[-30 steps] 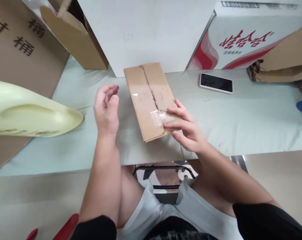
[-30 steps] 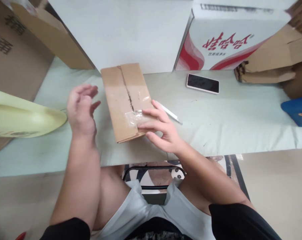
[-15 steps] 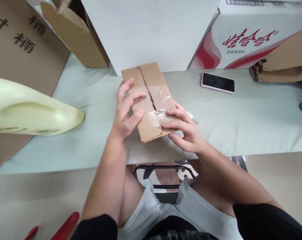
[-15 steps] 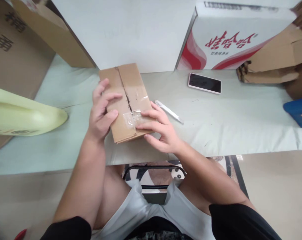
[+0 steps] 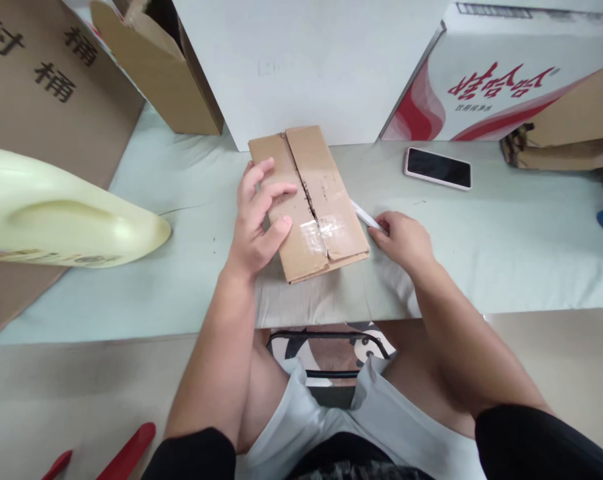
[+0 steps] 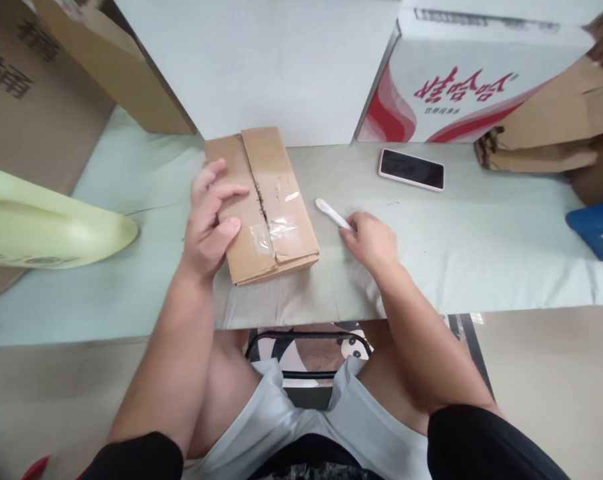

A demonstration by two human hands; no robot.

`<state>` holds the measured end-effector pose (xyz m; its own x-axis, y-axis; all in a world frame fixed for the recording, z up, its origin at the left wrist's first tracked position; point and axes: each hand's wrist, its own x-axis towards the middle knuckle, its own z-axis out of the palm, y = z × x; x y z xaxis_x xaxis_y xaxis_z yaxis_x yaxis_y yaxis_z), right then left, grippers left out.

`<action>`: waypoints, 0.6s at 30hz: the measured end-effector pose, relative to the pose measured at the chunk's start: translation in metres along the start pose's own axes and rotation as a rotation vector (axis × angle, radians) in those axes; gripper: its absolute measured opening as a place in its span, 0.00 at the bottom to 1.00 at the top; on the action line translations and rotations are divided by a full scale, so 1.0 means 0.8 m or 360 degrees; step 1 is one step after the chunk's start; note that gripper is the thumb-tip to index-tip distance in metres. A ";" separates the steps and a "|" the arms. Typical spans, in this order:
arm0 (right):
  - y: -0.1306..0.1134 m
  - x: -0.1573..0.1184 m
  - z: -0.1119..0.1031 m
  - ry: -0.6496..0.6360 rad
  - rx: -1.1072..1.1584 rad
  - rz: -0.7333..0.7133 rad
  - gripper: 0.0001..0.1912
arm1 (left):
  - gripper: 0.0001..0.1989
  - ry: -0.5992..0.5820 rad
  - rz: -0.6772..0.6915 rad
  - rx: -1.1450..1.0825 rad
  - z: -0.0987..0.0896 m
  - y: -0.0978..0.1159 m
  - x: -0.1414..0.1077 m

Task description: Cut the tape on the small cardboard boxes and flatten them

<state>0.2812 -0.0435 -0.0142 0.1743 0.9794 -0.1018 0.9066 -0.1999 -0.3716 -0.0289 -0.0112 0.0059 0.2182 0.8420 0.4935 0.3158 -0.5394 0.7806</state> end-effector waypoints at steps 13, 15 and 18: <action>-0.054 -0.016 -0.056 0.0632 0.1575 -0.0756 0.17 | 0.30 0.0044 -0.0003 0.0058 0.003 -0.002 -0.001; -0.079 -0.040 -0.066 0.0677 0.1571 -0.0837 0.15 | 0.29 0.0025 0.0015 0.0086 0.002 -0.001 -0.001; -0.109 -0.070 -0.074 0.0691 0.1420 -0.1022 0.08 | 0.29 0.0033 0.0027 0.0095 0.002 0.001 -0.001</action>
<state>0.2152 -0.0797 0.0785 0.0565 0.8002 0.5971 0.3166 0.5528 -0.7708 -0.0272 -0.0120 0.0053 0.2049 0.8326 0.5145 0.3668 -0.5527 0.7483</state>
